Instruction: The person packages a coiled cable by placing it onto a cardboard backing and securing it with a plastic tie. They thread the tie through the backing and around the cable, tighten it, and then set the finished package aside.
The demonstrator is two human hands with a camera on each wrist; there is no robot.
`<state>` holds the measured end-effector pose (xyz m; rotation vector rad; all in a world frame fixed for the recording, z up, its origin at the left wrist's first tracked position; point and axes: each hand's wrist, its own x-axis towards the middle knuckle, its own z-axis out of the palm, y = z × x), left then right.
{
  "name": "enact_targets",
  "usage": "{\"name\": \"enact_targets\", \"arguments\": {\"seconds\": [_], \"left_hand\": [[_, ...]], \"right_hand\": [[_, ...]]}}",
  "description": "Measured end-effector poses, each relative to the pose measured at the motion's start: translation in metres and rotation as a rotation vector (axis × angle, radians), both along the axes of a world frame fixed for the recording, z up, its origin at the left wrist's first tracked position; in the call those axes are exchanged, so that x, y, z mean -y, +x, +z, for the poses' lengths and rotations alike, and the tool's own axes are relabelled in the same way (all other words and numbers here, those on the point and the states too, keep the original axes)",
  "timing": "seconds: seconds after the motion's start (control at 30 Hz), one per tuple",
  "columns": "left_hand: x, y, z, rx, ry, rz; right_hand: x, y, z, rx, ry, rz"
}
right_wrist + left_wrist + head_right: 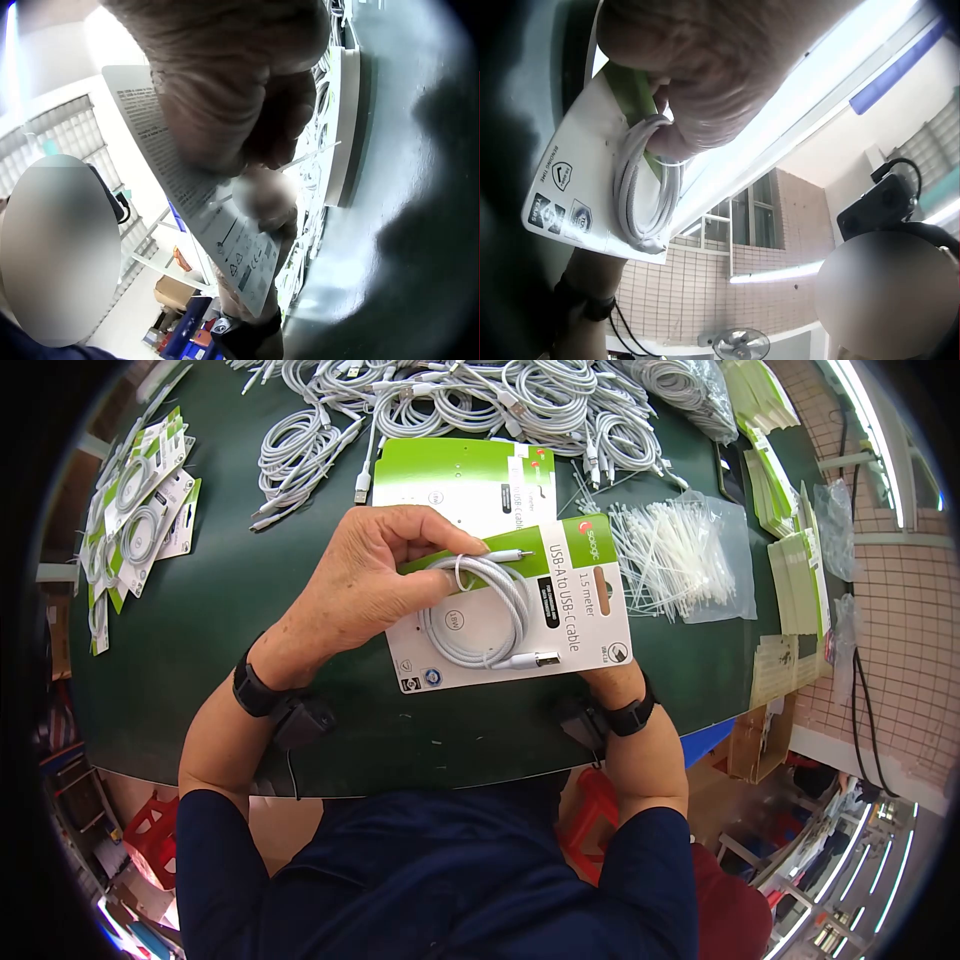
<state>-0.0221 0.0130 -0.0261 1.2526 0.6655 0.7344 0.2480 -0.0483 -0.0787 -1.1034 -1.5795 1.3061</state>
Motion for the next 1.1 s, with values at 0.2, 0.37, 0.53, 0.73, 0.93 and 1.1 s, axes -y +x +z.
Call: {"name": "enact_targets", "arguments": {"seconds": [0.2,0.37,0.53,0.73,0.93,1.1], "left_hand": [[0.007,0.002,0.001,-0.058,0.148,-0.043],[0.011,-0.001,0.013,-0.21,0.438,-0.084],[0.012,-0.001,0.016,-0.381,0.864,-0.127],[0.033,0.002,0.029,-0.47,0.981,-0.124],[0.034,0.004,0.03,-0.52,1.034,-0.123],[0.028,0.005,0.015,-0.443,1.117,-0.09]], "right_hand": [[-0.025,-0.021,0.042,0.212,0.209,0.041],[-0.037,-0.024,0.04,0.451,0.548,-0.016],[-0.036,-0.026,0.04,0.411,0.453,-0.063],[-0.032,-0.035,0.042,0.394,0.491,-0.019],[-0.033,-0.034,0.033,0.432,0.445,-0.024],[-0.036,-0.022,0.035,0.377,0.24,0.03]]}}
